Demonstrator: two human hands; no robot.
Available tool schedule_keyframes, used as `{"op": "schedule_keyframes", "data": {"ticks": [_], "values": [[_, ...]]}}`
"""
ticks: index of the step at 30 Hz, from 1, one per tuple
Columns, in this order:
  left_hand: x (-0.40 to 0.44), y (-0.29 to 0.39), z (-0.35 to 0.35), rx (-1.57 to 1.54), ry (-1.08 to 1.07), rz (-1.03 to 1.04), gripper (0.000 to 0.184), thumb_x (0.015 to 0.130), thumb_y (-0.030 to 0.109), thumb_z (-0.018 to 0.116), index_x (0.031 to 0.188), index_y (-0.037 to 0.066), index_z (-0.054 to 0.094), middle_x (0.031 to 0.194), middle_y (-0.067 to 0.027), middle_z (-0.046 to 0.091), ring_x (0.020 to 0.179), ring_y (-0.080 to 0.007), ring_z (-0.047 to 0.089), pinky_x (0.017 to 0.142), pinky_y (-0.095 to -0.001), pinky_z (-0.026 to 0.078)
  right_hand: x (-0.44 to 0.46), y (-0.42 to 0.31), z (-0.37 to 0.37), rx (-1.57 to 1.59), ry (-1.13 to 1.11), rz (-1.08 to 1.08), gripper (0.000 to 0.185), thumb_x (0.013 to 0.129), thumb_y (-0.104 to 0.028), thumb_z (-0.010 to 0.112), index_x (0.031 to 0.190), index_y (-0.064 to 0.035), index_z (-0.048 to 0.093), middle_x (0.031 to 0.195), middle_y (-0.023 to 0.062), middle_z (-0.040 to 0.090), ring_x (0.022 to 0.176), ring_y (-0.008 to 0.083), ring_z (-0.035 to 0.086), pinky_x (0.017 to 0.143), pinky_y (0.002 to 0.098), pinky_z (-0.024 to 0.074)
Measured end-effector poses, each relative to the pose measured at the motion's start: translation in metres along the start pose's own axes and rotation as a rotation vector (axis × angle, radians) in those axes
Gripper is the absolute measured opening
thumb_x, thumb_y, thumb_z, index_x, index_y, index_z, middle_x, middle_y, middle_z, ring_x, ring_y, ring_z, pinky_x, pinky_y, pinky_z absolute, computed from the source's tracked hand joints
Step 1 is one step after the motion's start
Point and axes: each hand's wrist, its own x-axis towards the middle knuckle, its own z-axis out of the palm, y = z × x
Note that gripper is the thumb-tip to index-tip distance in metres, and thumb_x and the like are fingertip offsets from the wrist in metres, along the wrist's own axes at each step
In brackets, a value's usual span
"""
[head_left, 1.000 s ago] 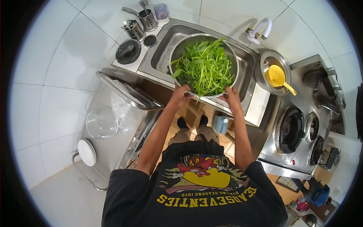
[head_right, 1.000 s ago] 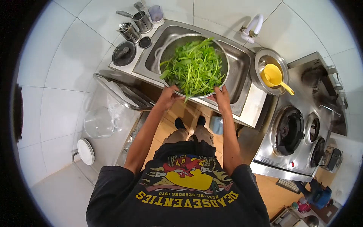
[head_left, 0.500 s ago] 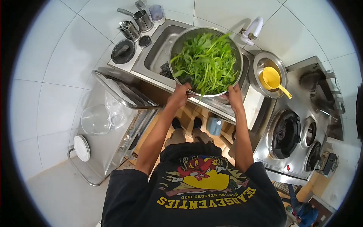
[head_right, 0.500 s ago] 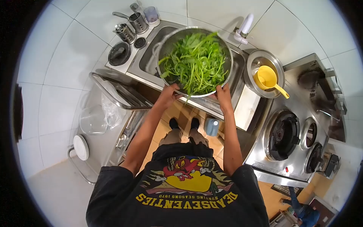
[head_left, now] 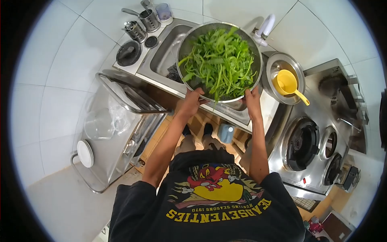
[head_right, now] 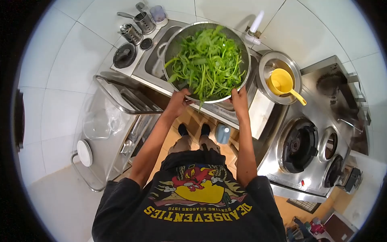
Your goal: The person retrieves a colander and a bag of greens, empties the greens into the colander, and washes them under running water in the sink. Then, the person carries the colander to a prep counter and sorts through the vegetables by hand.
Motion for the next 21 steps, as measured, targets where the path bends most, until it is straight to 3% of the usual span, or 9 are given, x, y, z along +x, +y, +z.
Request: {"op": "schedule_keyframes", "data": {"ticks": [4,5,13,21], "values": [[0.027,-0.046,-0.022,-0.12,-0.005,-0.076,0.029,0.078,0.002,0.046,0.107,-0.002,0.045,0.103,-0.0154,0.056,0.091,-0.0281,0.061,0.077,-0.0443,0.056,0.019,0.06,-0.007,-0.011,-0.038,0.108,0.032,0.091,-0.013,0.04,0.121,-0.0021,0.037,0.103,0.0126,0.059,0.078,0.0193,0.064,0.059,0.0305,0.0574],[0.029,-0.052,-0.028,-0.158,-0.028,-0.113,0.03,0.078,0.002,0.046,0.108,-0.003,0.044,0.103,-0.0157,0.055,0.091,-0.0288,0.06,0.077,-0.0453,0.056,0.023,0.069,-0.007,0.055,-0.032,0.11,0.038,0.09,-0.011,0.038,0.126,-0.0015,0.03,0.099,0.0145,0.058,0.073,0.0198,0.063,0.057,0.0331,0.0582],[0.009,-0.038,-0.035,-0.138,-0.013,-0.069,0.026,0.079,0.001,0.045,0.104,-0.005,0.047,0.103,-0.0174,0.055,0.091,-0.0309,0.06,0.081,-0.048,0.054,0.006,0.024,0.004,0.021,-0.144,0.147,0.038,0.09,-0.009,0.037,0.127,-0.0043,0.031,0.093,0.0135,0.059,0.07,0.0182,0.063,0.062,0.0329,0.058],[-0.022,-0.019,-0.06,-0.14,0.074,-0.059,0.015,0.085,0.006,0.042,0.096,-0.003,0.046,0.093,-0.0137,0.058,0.08,-0.0244,0.064,0.076,-0.0437,0.055,0.001,0.023,0.027,0.037,-0.21,0.131,0.042,0.088,-0.006,0.042,0.129,-0.0045,0.034,0.095,0.0136,0.06,0.071,0.0192,0.064,0.06,0.0316,0.057]]}}
